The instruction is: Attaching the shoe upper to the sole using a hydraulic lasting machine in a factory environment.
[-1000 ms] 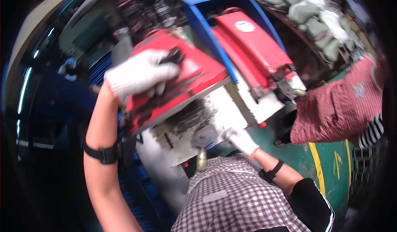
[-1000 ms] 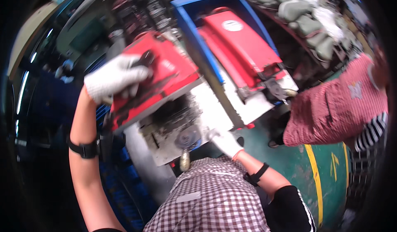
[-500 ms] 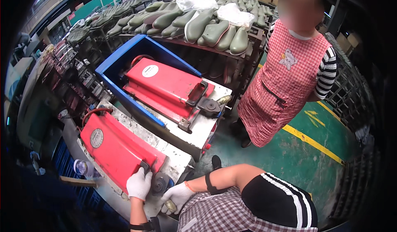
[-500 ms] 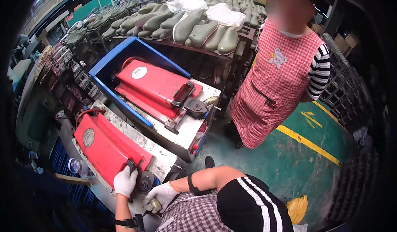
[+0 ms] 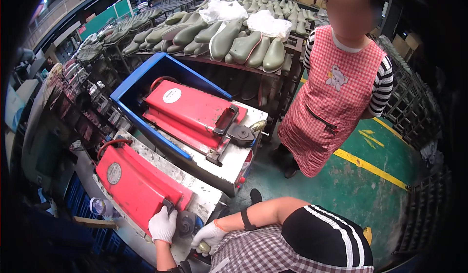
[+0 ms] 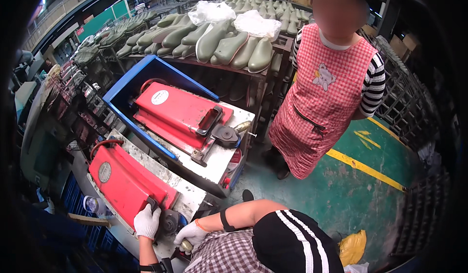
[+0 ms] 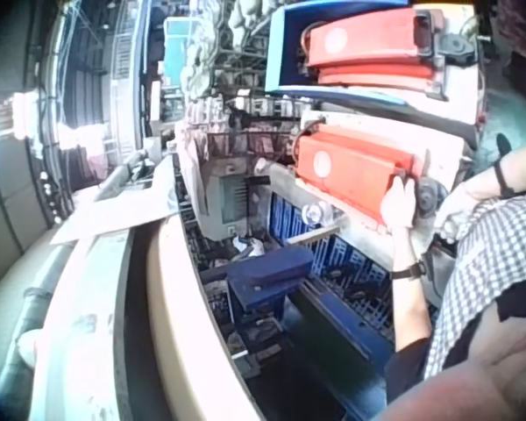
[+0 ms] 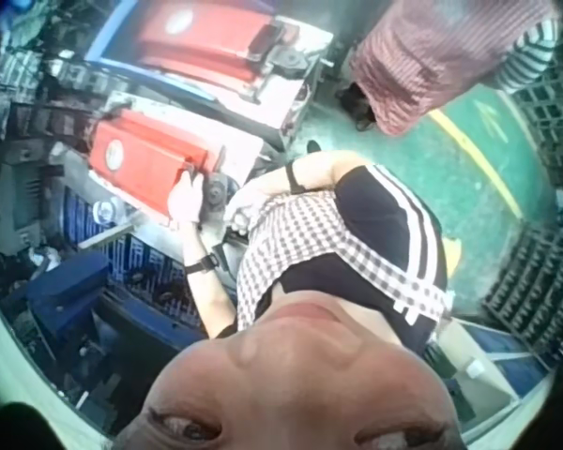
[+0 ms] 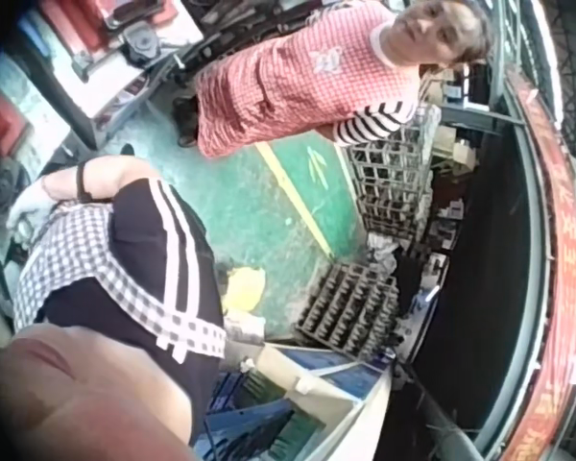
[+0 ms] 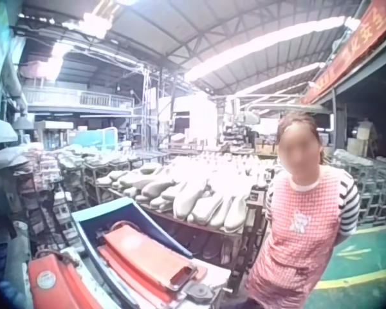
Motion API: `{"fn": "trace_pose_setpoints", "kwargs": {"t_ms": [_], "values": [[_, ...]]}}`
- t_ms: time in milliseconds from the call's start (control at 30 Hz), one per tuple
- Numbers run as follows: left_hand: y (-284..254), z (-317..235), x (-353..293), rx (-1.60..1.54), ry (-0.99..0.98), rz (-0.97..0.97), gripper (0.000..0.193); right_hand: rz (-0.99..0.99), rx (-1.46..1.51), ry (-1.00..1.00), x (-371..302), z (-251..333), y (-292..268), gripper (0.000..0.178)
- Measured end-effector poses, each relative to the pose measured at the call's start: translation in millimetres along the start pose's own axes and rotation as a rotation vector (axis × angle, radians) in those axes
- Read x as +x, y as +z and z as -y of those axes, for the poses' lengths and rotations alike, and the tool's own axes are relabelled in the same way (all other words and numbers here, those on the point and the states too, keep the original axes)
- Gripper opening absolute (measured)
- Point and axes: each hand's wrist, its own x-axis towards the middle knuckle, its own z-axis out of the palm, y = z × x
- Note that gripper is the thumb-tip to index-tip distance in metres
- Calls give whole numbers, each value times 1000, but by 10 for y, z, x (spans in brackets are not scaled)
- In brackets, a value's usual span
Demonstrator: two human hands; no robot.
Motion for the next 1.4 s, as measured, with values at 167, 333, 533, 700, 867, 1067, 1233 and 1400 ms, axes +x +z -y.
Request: {"fn": "trace_pose_setpoints", "kwargs": {"t_ms": [167,333,533,700,867,1067,1233,1400], "values": [[50,-2,-35,-13,-9,-37,39,-52,-143,86,-435,202,-180,16],[88,-17,-10,24,-23,-53,39,-544,-599,-425,-1602,582,-602,18],[123,-42,-4,35,-31,-136,50,-1911,-1313,-1154,-2892,1088,-757,32],[138,-76,15,-16,-55,-142,50,-2515,-1311,-993,-3561,1461,-1130,24],[124,-94,33,-33,-80,-157,51,-2145,-1306,-474,-3679,1661,-1432,43],[126,-138,33,-16,-132,-172,50,-2080,-1293,-406,-3708,1726,-1475,46],[116,-186,25,-23,-139,-192,49,-2071,-1255,-398,-3702,1721,-1471,46],[143,-206,21,-37,-126,-272,48,-2078,-1238,-385,-3710,1721,-1436,46]]}}
